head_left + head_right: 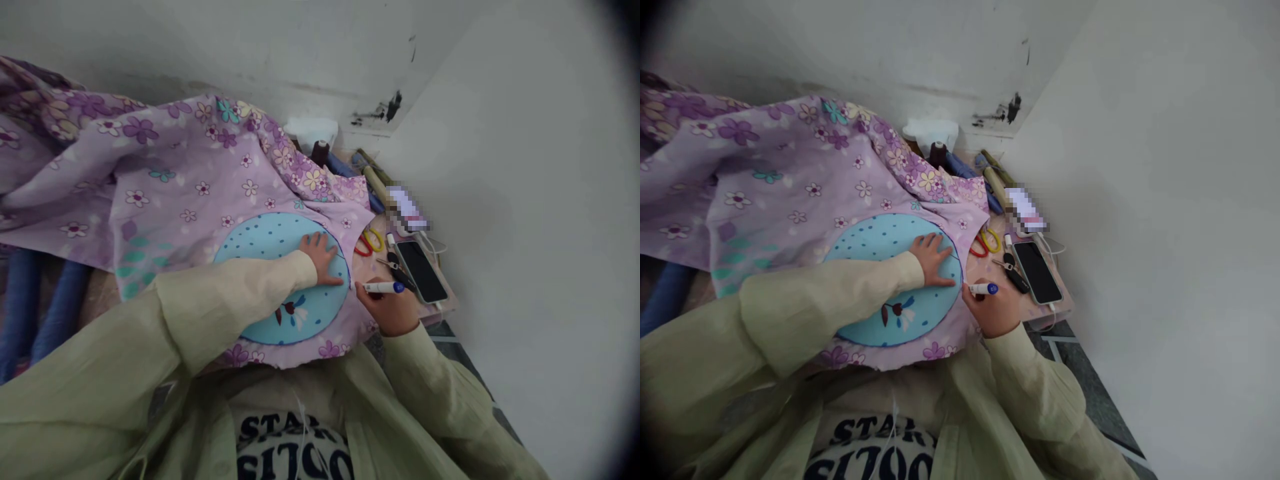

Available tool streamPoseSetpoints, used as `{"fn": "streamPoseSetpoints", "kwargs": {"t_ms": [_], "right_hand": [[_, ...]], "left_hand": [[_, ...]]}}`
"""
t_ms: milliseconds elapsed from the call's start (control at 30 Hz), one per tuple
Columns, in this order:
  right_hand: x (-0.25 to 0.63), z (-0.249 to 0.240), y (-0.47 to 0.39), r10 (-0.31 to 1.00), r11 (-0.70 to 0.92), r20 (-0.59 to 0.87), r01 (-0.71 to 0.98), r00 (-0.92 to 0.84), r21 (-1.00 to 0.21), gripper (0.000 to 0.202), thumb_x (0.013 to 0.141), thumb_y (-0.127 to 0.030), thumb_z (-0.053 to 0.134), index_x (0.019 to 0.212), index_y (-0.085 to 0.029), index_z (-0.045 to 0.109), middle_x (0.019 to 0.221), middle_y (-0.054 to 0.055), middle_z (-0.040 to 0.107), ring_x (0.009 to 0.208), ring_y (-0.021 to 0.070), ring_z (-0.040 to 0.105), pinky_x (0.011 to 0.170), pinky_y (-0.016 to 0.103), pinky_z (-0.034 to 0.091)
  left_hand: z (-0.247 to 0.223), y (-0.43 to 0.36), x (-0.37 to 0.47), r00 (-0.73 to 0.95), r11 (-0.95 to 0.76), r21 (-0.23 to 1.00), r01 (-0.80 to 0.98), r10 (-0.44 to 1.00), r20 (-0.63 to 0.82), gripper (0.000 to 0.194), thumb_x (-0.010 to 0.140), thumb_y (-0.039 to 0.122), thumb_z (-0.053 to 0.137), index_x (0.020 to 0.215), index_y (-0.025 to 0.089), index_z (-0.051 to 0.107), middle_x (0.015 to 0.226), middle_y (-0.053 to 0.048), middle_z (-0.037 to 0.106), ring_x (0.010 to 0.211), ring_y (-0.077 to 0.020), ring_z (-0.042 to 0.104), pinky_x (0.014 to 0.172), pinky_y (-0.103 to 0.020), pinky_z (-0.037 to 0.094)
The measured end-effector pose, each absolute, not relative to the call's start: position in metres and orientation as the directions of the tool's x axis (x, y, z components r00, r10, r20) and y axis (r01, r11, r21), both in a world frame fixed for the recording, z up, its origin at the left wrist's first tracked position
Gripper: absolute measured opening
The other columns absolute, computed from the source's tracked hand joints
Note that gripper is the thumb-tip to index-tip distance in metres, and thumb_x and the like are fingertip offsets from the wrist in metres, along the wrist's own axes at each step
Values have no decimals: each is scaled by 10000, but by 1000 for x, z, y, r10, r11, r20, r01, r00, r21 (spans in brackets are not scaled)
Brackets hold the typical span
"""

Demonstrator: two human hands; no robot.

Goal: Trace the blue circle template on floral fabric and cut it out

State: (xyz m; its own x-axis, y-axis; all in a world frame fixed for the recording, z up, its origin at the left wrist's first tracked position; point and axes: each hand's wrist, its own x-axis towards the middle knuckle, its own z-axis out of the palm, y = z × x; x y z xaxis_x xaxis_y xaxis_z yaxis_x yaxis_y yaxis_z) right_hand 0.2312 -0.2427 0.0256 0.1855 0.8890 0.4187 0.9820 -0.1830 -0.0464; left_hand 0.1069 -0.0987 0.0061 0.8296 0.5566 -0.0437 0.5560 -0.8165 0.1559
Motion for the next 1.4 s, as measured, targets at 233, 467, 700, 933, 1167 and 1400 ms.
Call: {"fn": "streamPoseSetpoints", "kwargs": {"t_ms": [233, 467, 700, 933, 1167, 1400], "right_hand": [[231, 35, -255, 908, -95, 372, 959, 194, -268, 292, 769, -372, 539, 562, -173, 586, 451, 11, 543, 423, 123, 468, 441, 249, 311], [219, 56, -272, 998, 65, 59, 646, -31, -761, 125, 772, -268, 562, 819, -167, 619, 758, 59, 656, 680, 156, 592, 602, 264, 471], [197, 53, -276, 978, 153, 48, 549, -202, -821, 124, 756, -221, 582, 849, -156, 630, 737, 54, 657, 650, 136, 601, 593, 243, 483], [190, 47, -274, 968, 168, 35, 536, -249, -828, 122, 771, -230, 564, 853, -166, 629, 746, 54, 661, 663, 141, 603, 600, 247, 481], [190, 39, -271, 969, 144, 4, 547, -249, -825, 136, 779, -234, 561, 860, -161, 643, 758, 59, 656, 674, 138, 598, 617, 247, 476], [198, 33, -271, 977, 81, -36, 523, -210, -848, 159, 784, -247, 555, 867, -145, 645, 735, 61, 650, 623, 135, 586, 562, 250, 479]], "left_hand": [[3, -100, 107, 823, -808, 177, 562, 568, -20, 873, 573, 733, 488, 1251, 184, 453, 1340, -202, 331, 1240, -386, 243, 961, -524, 177], [-10, -102, 102, 821, -807, 210, 551, 569, 33, 867, 615, 725, 455, 1296, 192, 393, 1394, -182, 276, 1278, -370, 201, 999, -514, 107], [-17, -104, 99, 808, -792, 253, 556, 586, 60, 862, 630, 720, 453, 1317, 206, 372, 1419, -165, 246, 1305, -351, 159, 1024, -493, 59], [-18, -104, 100, 804, -783, 263, 564, 593, 43, 862, 626, 721, 456, 1322, 220, 363, 1431, -150, 223, 1313, -329, 144, 1030, -472, 37], [-18, -104, 98, 811, -791, 260, 554, 583, 46, 863, 634, 718, 444, 1331, 219, 344, 1435, -145, 209, 1313, -331, 131, 1028, -474, 22], [-19, -104, 99, 810, -793, 256, 552, 583, 61, 857, 633, 717, 455, 1322, 217, 361, 1427, -158, 223, 1312, -331, 143, 1027, -473, 29]]}}
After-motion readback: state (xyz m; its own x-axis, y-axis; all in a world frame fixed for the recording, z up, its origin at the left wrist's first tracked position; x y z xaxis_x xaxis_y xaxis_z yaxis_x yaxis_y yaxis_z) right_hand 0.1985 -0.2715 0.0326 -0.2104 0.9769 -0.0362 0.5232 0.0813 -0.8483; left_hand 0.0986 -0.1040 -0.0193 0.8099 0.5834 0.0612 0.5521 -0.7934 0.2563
